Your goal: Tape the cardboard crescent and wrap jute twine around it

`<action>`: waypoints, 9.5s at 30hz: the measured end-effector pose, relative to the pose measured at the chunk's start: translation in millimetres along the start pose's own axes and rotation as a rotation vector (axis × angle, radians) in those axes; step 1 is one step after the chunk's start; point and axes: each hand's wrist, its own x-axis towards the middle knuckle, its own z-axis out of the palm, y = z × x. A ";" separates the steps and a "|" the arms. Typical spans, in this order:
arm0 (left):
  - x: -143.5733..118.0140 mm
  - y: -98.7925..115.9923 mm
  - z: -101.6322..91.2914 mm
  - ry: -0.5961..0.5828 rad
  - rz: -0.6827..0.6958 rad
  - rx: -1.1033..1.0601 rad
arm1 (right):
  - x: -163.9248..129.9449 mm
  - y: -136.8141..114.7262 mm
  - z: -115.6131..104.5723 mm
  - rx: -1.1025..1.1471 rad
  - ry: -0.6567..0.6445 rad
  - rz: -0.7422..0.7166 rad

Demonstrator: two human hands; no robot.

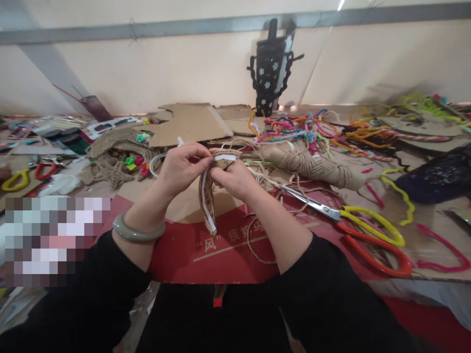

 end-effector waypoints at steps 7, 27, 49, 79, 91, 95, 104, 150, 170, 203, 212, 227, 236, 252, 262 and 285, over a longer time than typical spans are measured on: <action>-0.5 -1.0 0.9 0.013 0.019 0.008 | 0.1 0.0 1.0 0.026 -0.006 -0.005; 1.4 -1.2 -0.2 0.028 -0.275 -0.316 | 2.2 -4.0 -11.3 0.153 0.168 0.016; 1.3 0.4 0.3 -0.070 -0.344 -0.603 | 0.5 -2.0 -4.8 0.003 0.024 -0.030; 2.2 2.6 -1.9 -0.072 -0.423 -0.610 | -1.9 -4.3 -5.4 0.105 0.101 0.009; 2.1 1.1 -3.0 -0.073 -0.404 -0.656 | -3.7 -6.0 -4.7 0.131 0.100 0.028; 1.4 2.2 -3.2 -0.104 -0.460 -0.624 | -2.8 -5.6 -5.4 0.152 0.143 0.023; 0.7 2.5 -4.1 -0.114 -0.468 -0.583 | -3.3 -4.1 -5.5 0.153 0.155 0.025; 0.1 11.0 -4.5 -0.191 -0.549 -0.617 | 1.7 2.5 -6.6 0.169 0.229 -0.020; -0.7 11.8 -2.0 -0.264 -0.600 -0.576 | 5.3 8.2 -8.3 0.226 0.322 0.010; -0.4 12.5 0.0 -0.200 -0.577 -0.589 | 5.1 8.8 -9.2 0.080 0.233 0.031; -1.6 11.1 -0.6 -0.276 -0.582 -0.594 | 4.5 6.7 -9.3 0.062 0.233 -0.006; -1.9 8.8 -0.4 -0.349 -0.553 -0.542 | 7.3 12.7 -11.2 0.074 0.264 0.042; -1.9 8.3 -2.9 -0.465 -0.538 -0.530 | 7.4 10.1 -9.8 0.123 0.298 0.044; -2.6 11.0 -2.0 -0.533 -0.586 -0.523 | 8.3 10.5 -10.8 0.191 0.313 0.016; -2.0 9.0 -1.9 -0.492 -0.561 -0.621 | 7.2 4.0 -10.6 0.305 0.311 0.040; -1.2 8.7 -6.1 -0.364 -0.602 -0.730 | 5.1 2.0 -9.6 0.275 0.120 0.038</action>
